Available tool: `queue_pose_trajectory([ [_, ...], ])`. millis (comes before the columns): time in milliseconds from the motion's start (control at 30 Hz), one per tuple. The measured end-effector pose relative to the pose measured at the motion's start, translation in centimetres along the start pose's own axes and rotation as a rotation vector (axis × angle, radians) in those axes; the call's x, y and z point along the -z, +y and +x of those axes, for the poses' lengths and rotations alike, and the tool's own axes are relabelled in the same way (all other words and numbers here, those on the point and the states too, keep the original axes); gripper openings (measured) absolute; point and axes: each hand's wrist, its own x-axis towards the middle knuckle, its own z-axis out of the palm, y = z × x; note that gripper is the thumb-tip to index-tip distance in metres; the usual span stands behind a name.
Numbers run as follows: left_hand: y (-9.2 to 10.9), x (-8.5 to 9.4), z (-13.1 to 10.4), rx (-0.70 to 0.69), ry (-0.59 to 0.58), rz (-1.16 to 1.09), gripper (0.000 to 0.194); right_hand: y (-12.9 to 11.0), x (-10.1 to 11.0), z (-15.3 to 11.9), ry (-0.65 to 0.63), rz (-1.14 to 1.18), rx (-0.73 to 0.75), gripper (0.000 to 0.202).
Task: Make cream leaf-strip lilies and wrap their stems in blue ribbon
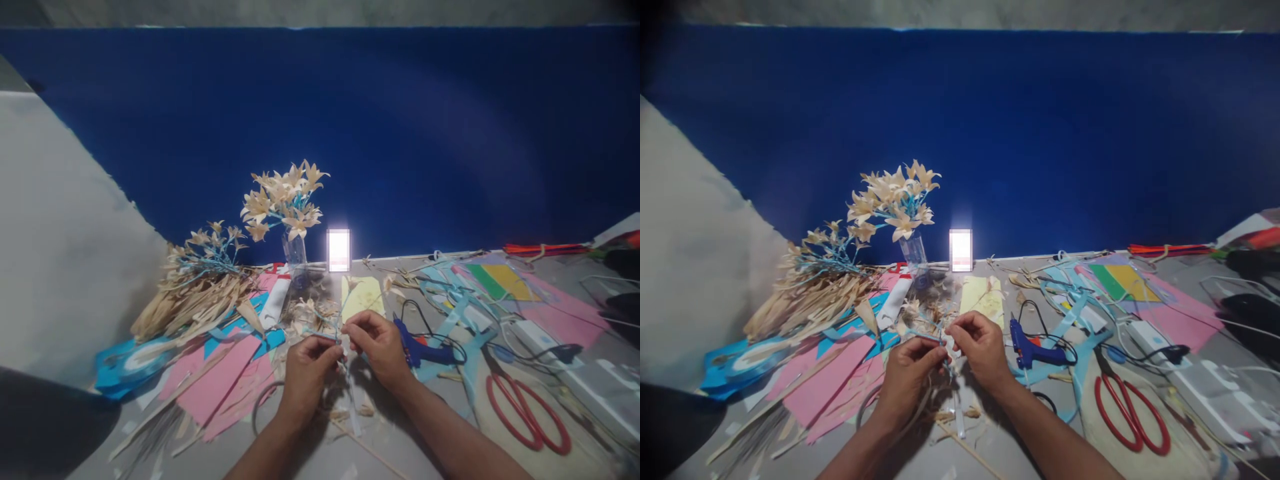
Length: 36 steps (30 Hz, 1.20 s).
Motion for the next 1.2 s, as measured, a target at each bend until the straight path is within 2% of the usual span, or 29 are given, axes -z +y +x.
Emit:
queue_pose_trajectory([
  [233, -0.4, 0.5, 0.2, -0.035, 0.048, 0.097, 0.017, 0.0, 0.0, 0.1, -0.064, -0.046, -0.032, 0.013],
  [433, 0.0, 0.6, 0.0, -0.106, 0.018, 0.167, 0.019, -0.2, 0.0, 0.1, -0.086, -0.063, -0.024, 0.013],
  [667, -0.1, 0.3, 0.0, -0.045, 0.026, 0.069, 0.018, -0.2, 0.5, 0.0, -0.111, -0.179, -0.005, 0.012],
  [800, -0.6, 0.3, 0.1, -0.055, 0.022, 0.052, 0.016, 0.2, 0.7, -0.2, -0.110, -0.241, 0.017, 0.013],
  [967, -1.2, 0.3, 0.4, -0.052, 0.048, 0.069, 0.019, 0.6, 0.8, -0.1, -0.197, -0.165, -0.062, 0.013],
  [1067, -1.3, 0.5, 0.4, -0.072, 0.044, 0.076, 0.018, 0.6, 0.8, -0.1, -0.217, -0.175, -0.058, 0.012],
  [1200, -1.4, 0.9, 0.4, -0.104, 0.052, 0.104, 0.012, 0.5, 0.8, 0.0, -0.137, -0.139, -0.063, 0.016],
])
